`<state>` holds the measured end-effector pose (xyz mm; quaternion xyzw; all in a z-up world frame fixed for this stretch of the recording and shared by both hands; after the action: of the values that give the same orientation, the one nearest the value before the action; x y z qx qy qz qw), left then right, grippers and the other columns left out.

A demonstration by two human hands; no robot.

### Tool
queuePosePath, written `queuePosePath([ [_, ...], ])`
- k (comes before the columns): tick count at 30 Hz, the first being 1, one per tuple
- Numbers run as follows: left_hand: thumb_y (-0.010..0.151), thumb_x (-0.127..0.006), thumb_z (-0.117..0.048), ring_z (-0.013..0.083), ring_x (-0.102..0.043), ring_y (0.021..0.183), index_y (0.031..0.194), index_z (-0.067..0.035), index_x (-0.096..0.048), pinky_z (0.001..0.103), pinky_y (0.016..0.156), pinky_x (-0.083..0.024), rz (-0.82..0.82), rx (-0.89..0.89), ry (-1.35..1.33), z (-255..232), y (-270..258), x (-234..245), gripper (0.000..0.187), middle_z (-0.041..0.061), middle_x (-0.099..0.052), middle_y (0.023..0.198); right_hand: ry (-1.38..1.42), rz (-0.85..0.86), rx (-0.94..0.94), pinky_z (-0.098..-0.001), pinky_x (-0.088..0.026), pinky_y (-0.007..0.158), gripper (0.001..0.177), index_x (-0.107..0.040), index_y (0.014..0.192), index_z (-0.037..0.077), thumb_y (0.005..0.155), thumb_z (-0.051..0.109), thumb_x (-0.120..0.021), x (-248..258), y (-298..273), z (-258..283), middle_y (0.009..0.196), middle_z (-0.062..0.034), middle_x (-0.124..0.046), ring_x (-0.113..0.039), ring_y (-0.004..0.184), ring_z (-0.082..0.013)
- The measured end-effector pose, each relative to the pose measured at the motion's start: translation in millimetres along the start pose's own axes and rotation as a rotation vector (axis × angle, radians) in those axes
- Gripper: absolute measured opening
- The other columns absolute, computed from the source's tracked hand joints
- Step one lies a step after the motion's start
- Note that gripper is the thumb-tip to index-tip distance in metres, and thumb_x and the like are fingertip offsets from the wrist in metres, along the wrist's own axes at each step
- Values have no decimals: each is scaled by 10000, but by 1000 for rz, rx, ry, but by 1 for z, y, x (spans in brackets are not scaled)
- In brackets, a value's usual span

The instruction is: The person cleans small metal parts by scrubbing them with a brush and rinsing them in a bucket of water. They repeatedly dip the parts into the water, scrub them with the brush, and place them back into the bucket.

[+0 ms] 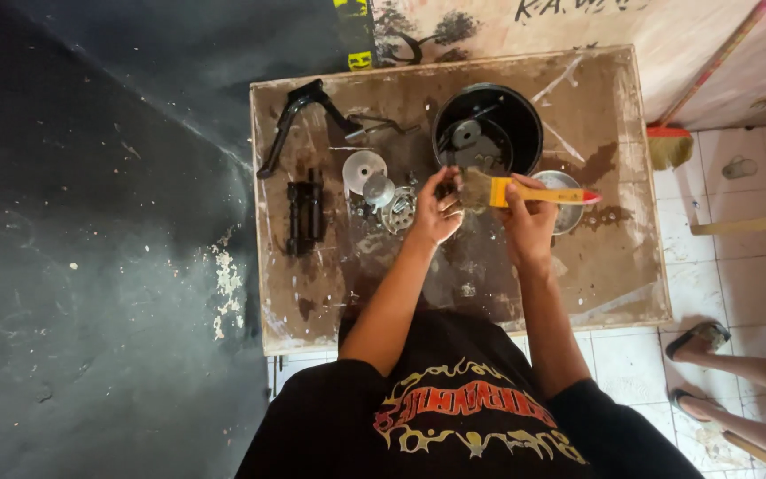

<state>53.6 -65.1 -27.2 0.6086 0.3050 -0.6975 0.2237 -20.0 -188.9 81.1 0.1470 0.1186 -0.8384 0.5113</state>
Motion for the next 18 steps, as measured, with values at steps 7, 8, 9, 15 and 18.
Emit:
queuePosePath([
  [7,1049,-567,-250,79,-446,489,806,-135,-608,244,501,-346,-18,-175,-251,-5,-2,28,272,-25,-539,675,-347,-20,216,-243,-537,770,250,-618,1297,-11,1070,67,-688,-12,-16,50,1094,-78,-689,-653,916,-111],
  [8,1044,-562,-254,84,-429,475,776,-144,-598,266,530,-352,17,-183,-263,-5,-5,20,293,-30,-521,649,-395,2,280,-245,-536,828,242,-627,1300,-13,1075,44,-695,-17,-18,55,1127,-80,-682,-649,970,-115],
  [9,1039,-556,-258,90,-412,460,745,-153,-589,287,558,-358,54,-189,-273,-6,-8,10,314,-36,-504,623,-443,23,347,-248,-535,886,235,-636,1303,-15,1080,20,-702,-21,-19,60,1161,-82,-675,-646,1024,-120],
  [15,1023,-543,-294,134,-404,460,656,-167,-553,343,653,-398,-20,-276,-191,-18,-22,1,389,-32,-446,533,-421,8,248,-230,-519,859,273,-638,1284,9,1025,29,-725,-26,-18,36,1129,-63,-675,-639,997,-107],
  [18,1012,-548,-279,144,-384,471,611,-165,-504,350,729,-408,46,-342,-164,-32,-32,-1,419,-30,-420,511,-474,28,286,-250,-522,900,259,-648,1291,-1,1043,13,-723,-23,-15,36,1157,-69,-670,-633,1023,-127],
])
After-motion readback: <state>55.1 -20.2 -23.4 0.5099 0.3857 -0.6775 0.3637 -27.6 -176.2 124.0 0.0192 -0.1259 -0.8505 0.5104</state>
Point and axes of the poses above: each hand's wrist, its own y-axis towards the middle knuckle, its own x-axis out of the back of the hand, z = x × y, the point moved 9 cm from there along y, towards the middle knuckle
